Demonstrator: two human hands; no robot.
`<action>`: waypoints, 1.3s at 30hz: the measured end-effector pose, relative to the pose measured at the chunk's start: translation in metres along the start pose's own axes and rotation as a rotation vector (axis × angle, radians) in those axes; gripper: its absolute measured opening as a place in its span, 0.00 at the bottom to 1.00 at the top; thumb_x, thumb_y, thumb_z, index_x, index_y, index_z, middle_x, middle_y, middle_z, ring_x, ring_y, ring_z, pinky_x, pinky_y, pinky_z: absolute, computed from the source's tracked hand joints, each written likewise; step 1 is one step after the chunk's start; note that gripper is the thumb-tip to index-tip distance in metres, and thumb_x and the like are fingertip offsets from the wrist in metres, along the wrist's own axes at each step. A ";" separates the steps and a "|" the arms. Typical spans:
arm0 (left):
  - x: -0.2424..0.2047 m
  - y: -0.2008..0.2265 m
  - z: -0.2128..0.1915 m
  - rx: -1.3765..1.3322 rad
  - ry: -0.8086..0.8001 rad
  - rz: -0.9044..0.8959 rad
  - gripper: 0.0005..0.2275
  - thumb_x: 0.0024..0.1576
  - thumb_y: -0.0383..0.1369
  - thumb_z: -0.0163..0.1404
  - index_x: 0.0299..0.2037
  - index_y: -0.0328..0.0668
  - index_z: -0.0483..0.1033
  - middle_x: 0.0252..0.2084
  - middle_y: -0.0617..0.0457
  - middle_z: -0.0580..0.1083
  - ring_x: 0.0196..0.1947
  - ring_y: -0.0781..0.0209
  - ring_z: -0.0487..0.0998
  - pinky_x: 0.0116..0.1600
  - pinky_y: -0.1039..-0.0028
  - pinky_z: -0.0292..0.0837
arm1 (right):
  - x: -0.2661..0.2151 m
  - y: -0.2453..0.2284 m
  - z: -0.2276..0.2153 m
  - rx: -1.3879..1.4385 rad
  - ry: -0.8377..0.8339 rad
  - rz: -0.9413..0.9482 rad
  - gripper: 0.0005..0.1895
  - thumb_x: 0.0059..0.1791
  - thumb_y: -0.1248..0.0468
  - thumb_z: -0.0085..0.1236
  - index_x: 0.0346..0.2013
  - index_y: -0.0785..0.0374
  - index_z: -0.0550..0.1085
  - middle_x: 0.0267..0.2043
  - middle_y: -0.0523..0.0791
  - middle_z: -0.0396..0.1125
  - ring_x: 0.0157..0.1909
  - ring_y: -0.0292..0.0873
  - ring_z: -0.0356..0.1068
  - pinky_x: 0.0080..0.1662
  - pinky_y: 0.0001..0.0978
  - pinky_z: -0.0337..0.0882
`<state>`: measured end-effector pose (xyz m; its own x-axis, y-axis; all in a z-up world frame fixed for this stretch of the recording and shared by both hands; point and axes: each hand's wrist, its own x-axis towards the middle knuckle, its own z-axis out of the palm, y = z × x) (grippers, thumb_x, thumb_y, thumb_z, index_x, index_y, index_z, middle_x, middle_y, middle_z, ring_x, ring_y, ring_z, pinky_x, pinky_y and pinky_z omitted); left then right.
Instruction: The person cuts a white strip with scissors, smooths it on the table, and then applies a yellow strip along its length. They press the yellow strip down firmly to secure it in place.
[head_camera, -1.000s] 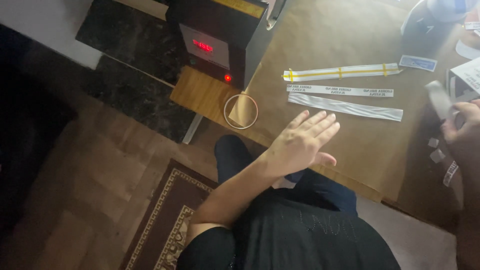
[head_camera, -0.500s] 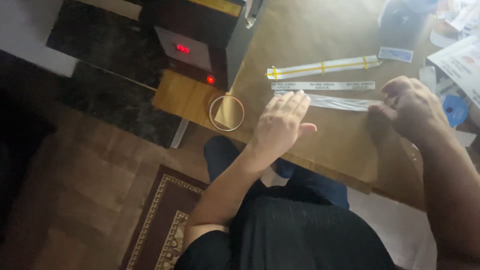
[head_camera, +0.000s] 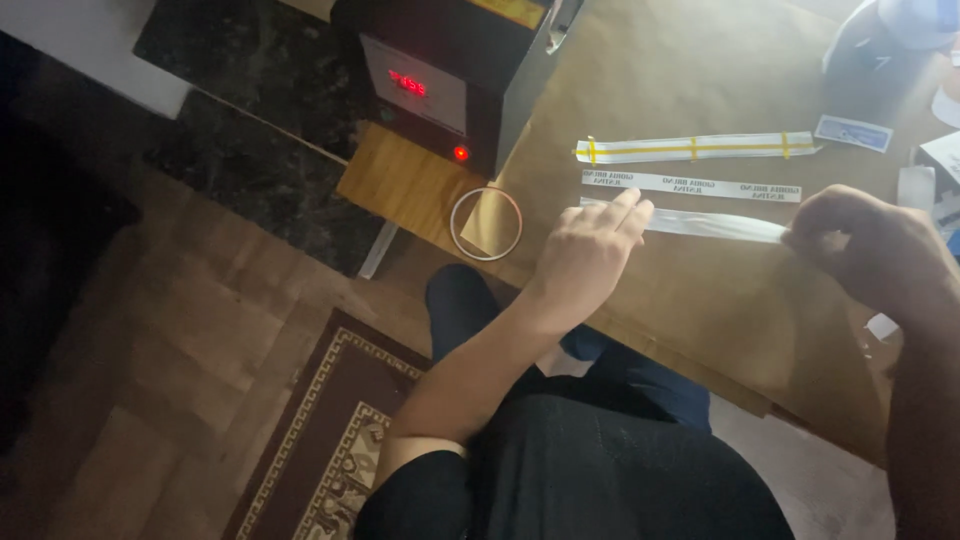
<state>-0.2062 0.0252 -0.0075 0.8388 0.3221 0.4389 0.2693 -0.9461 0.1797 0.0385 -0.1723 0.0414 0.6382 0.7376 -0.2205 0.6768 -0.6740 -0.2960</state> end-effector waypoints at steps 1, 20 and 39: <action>0.003 0.000 0.003 0.009 -0.020 -0.027 0.15 0.63 0.31 0.51 0.60 0.48 0.75 0.64 0.50 0.74 0.45 0.55 0.81 0.50 0.65 0.76 | 0.000 0.002 0.000 0.002 0.021 0.008 0.07 0.53 0.50 0.63 0.38 0.46 0.79 0.38 0.36 0.76 0.39 0.43 0.75 0.47 0.35 0.69; 0.054 -0.030 0.054 0.095 0.042 -0.017 0.03 0.58 0.29 0.48 0.39 0.52 0.72 0.34 0.54 0.70 0.34 0.52 0.75 0.42 0.61 0.71 | 0.056 -0.039 -0.029 -0.014 -0.241 0.079 0.27 0.46 0.50 0.65 0.59 0.47 0.73 0.64 0.44 0.65 0.67 0.58 0.55 0.63 0.53 0.59; 0.060 -0.029 0.045 0.173 0.061 0.052 0.03 0.56 0.29 0.50 0.33 0.53 0.75 0.38 0.55 0.69 0.38 0.52 0.71 0.43 0.59 0.67 | 0.063 -0.018 -0.015 -0.247 -0.306 -0.128 0.12 0.50 0.48 0.53 0.44 0.42 0.79 0.50 0.38 0.74 0.58 0.44 0.68 0.60 0.42 0.60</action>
<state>-0.1421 0.0710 -0.0258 0.8248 0.2690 0.4973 0.3082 -0.9513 0.0033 0.0723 -0.1139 0.0467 0.4302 0.7685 -0.4736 0.8350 -0.5381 -0.1148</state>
